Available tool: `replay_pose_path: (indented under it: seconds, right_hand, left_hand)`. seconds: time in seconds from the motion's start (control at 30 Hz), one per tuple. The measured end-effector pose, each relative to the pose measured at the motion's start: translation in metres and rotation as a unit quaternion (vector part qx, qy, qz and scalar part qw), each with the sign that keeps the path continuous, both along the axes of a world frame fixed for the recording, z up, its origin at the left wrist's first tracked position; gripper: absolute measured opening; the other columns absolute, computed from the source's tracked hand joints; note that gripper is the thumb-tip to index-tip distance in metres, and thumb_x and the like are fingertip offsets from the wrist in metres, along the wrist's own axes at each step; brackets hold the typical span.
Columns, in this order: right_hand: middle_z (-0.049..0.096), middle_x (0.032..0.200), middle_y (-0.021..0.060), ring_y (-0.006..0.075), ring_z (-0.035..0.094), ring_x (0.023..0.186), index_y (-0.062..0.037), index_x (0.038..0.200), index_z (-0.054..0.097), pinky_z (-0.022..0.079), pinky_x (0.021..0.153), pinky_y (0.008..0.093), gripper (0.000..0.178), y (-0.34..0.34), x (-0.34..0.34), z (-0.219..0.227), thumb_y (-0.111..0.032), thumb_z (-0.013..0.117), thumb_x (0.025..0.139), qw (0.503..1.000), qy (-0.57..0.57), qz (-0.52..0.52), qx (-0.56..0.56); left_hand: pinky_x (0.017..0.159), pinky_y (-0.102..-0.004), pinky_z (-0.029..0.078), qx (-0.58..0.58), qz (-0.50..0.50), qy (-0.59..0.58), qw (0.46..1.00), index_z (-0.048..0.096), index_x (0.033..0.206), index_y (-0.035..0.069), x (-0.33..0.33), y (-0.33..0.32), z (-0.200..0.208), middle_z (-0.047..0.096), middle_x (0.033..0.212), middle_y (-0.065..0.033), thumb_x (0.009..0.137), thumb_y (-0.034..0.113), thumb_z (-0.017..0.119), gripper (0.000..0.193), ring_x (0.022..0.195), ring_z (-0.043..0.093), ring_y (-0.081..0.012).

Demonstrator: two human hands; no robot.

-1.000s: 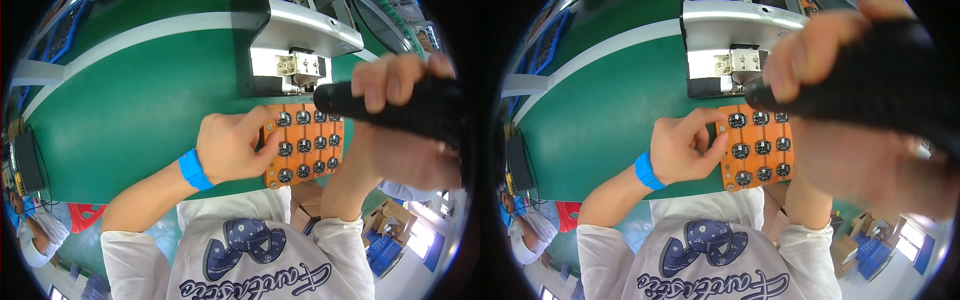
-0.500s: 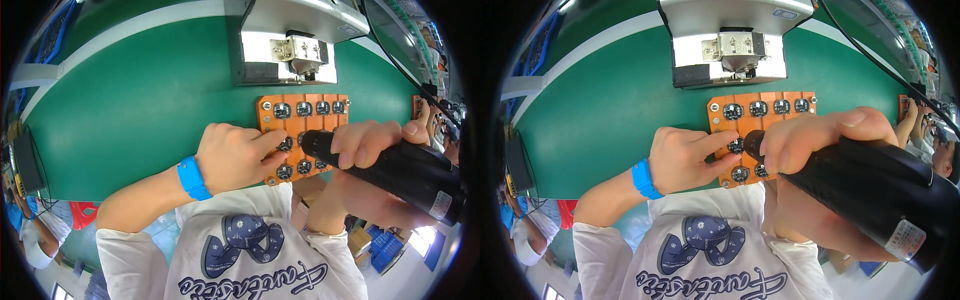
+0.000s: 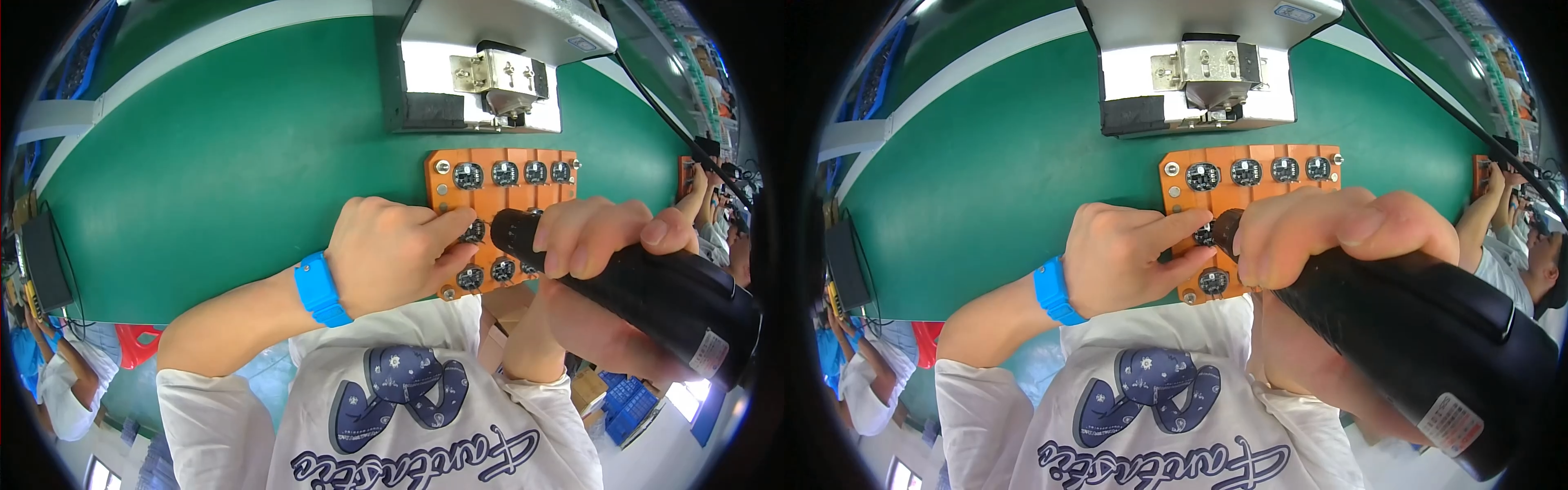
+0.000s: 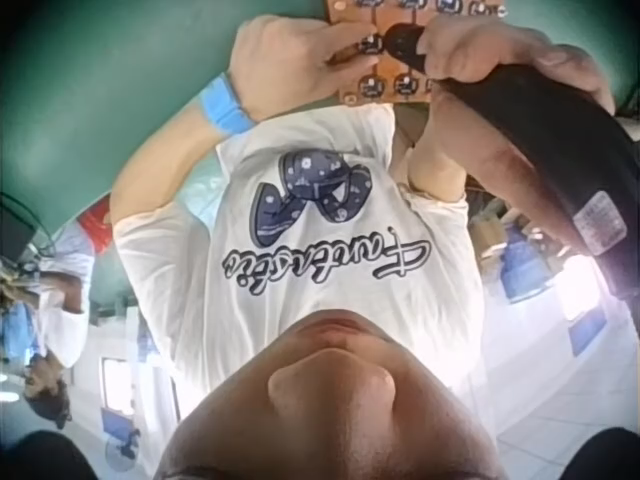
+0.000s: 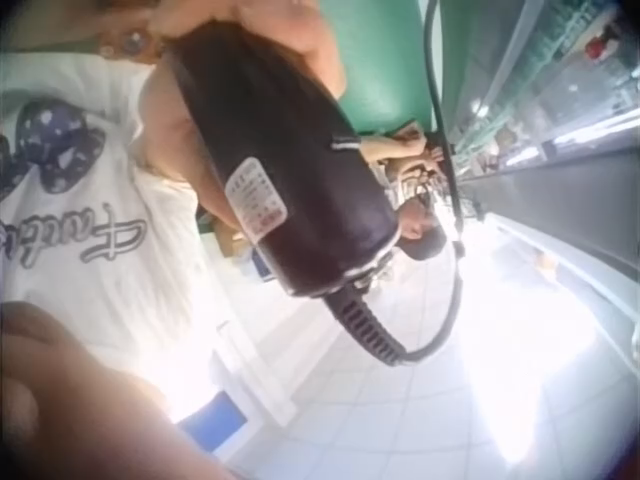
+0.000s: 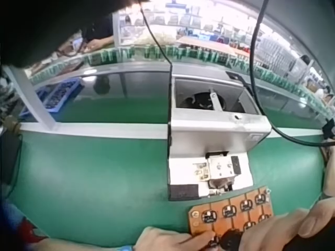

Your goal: The person assembles electronic components onto circuit boards using an electric screwdriver.

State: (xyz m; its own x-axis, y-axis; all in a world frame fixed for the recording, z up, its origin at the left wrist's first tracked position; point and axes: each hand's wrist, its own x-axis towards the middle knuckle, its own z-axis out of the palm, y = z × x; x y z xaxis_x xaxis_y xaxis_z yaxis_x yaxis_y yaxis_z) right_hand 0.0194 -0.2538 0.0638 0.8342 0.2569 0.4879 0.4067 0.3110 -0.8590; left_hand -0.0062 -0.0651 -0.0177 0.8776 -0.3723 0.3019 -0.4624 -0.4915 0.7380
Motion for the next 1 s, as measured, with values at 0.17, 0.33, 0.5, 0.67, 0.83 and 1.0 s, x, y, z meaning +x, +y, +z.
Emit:
replay_pose_path:
  seconds: [0.17,0.33,0.5,0.67,0.83,1.0]
  right_hand:
    - [0.059,0.083,0.0124,0.0264,0.062,0.065,-0.0027,0.129,0.045,0.051,0.059,0.0405,0.095,-0.002,-0.002,0.007,-0.085,0.06,0.083,1.0,0.009,-0.001,-0.015]
    - [0.06,0.089,0.0118,0.0247,0.062,0.07,-0.0024,0.127,0.051,0.052,0.065,0.0374,0.09,-0.01,0.02,0.025,-0.082,0.058,0.087,0.996,-0.023,0.079,0.016]
    - [0.059,0.091,0.0108,0.0237,0.06,0.072,-0.0032,0.13,0.05,0.05,0.068,0.0379,0.09,-0.007,0.035,0.044,-0.082,0.057,0.086,0.995,-0.04,0.088,-0.017]
    - [0.058,0.093,0.0095,0.0225,0.058,0.075,-0.0043,0.134,0.049,0.047,0.072,0.0385,0.091,-0.001,0.048,0.057,-0.081,0.055,0.085,0.991,-0.058,0.106,-0.052]
    - [0.057,0.096,0.0082,0.0213,0.056,0.078,-0.0053,0.137,0.048,0.045,0.075,0.0391,0.092,0.0,0.052,0.061,-0.08,0.054,0.084,0.986,-0.07,0.122,-0.086]
    - [0.057,0.09,0.0089,0.0223,0.057,0.072,-0.0051,0.142,0.045,0.047,0.07,0.0403,0.095,-0.004,0.023,0.043,-0.082,0.049,0.087,0.994,-0.038,0.084,-0.065]
  left_hand:
    - [0.045,-0.0341,0.049,0.004,-0.007,0.002,1.0,0.078,0.103,0.01,0.0,-0.001,0.003,0.066,0.061,-0.0006,0.076,0.022,0.087,0.031,0.05,0.064,-0.0206]
    - [0.044,-0.0344,0.047,0.001,0.004,-0.011,1.0,0.077,0.102,0.011,0.001,-0.003,-0.001,0.064,0.058,-0.001,0.076,0.023,0.087,0.03,0.048,0.062,-0.0208]
    - [0.043,-0.0352,0.046,0.012,0.007,-0.01,1.0,0.077,0.102,0.012,-0.002,-0.003,0.0,0.062,0.056,-0.0006,0.077,0.025,0.087,0.03,0.046,0.061,-0.021]
    - [0.043,-0.0356,0.046,0.009,0.004,-0.019,1.0,0.076,0.104,0.013,-0.002,-0.004,-0.002,0.062,0.056,0.0001,0.078,0.027,0.086,0.031,0.047,0.061,-0.0211]
    - [0.044,-0.041,0.047,0.001,0.009,-0.009,1.0,0.068,0.098,0.013,-0.004,-0.005,-0.003,0.06,0.054,-0.0034,0.086,0.029,0.077,0.022,0.048,0.062,-0.0266]
    - [0.045,-0.0363,0.047,0.025,0.01,-0.019,0.999,0.072,0.106,0.013,-0.004,-0.006,-0.005,0.063,0.058,-0.0013,0.077,0.026,0.087,0.035,0.049,0.063,-0.0225]
